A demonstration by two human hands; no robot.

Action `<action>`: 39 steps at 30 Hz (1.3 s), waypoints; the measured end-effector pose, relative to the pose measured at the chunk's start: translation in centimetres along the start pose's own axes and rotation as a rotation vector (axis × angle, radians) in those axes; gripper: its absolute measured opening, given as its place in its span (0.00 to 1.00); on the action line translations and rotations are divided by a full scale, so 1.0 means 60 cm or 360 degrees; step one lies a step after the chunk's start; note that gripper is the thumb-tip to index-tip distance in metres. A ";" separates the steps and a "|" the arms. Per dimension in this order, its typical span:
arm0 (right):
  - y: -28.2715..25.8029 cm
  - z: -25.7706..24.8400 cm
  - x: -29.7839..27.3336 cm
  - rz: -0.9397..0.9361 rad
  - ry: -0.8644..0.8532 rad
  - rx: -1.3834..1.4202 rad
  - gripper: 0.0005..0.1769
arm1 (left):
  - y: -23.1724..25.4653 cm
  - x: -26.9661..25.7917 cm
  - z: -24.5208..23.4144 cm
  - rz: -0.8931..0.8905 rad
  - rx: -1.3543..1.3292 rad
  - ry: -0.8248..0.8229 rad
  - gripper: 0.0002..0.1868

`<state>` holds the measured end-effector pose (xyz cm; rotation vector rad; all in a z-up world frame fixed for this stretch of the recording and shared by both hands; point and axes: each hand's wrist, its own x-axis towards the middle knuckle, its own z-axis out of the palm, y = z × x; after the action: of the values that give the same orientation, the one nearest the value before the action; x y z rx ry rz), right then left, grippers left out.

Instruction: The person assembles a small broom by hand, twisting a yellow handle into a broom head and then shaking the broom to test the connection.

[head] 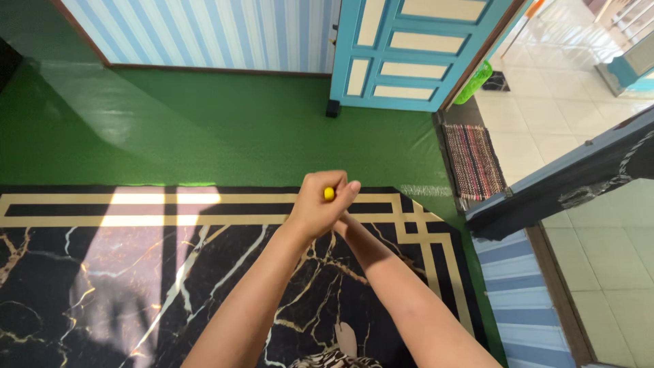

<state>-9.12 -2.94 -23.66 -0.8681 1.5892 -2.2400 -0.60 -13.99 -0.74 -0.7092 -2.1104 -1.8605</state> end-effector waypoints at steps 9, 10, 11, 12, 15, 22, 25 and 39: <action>-0.009 -0.032 0.052 -0.0227 0.0125 0.0065 0.17 | 0.048 0.026 -0.031 0.0111 -0.0053 0.0024 0.26; -0.020 -0.023 0.050 -0.0146 0.0095 0.0035 0.16 | 0.061 0.047 -0.041 0.0087 -0.0092 0.0060 0.26; -0.029 -0.013 0.047 -0.0066 0.0064 0.0006 0.17 | 0.074 0.066 -0.048 0.0063 -0.0131 0.0096 0.25; -0.036 -0.003 0.043 0.0014 0.0032 -0.0025 0.20 | 0.083 0.082 -0.051 0.0006 -0.0176 0.0119 0.25; -0.054 0.017 0.034 0.0318 -0.0063 -0.0178 0.25 | 0.081 0.111 -0.041 -0.0135 -0.0238 0.0171 0.25; -0.042 -0.029 0.034 0.0305 0.0042 0.0342 0.10 | -0.037 0.022 0.025 -0.0193 0.0010 -0.0012 0.23; -0.022 -0.041 0.040 0.0016 -0.0027 0.0358 0.08 | -0.049 0.005 0.027 -0.0063 0.0074 -0.0004 0.24; 0.004 -0.044 0.028 0.0369 -0.0063 -0.0454 0.13 | 0.014 0.098 -0.003 -0.0031 -0.0134 0.0203 0.22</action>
<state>-12.10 -1.91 -23.96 -0.7445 1.9131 -1.8585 -5.22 -12.92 2.86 -0.5729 -1.9774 -1.9595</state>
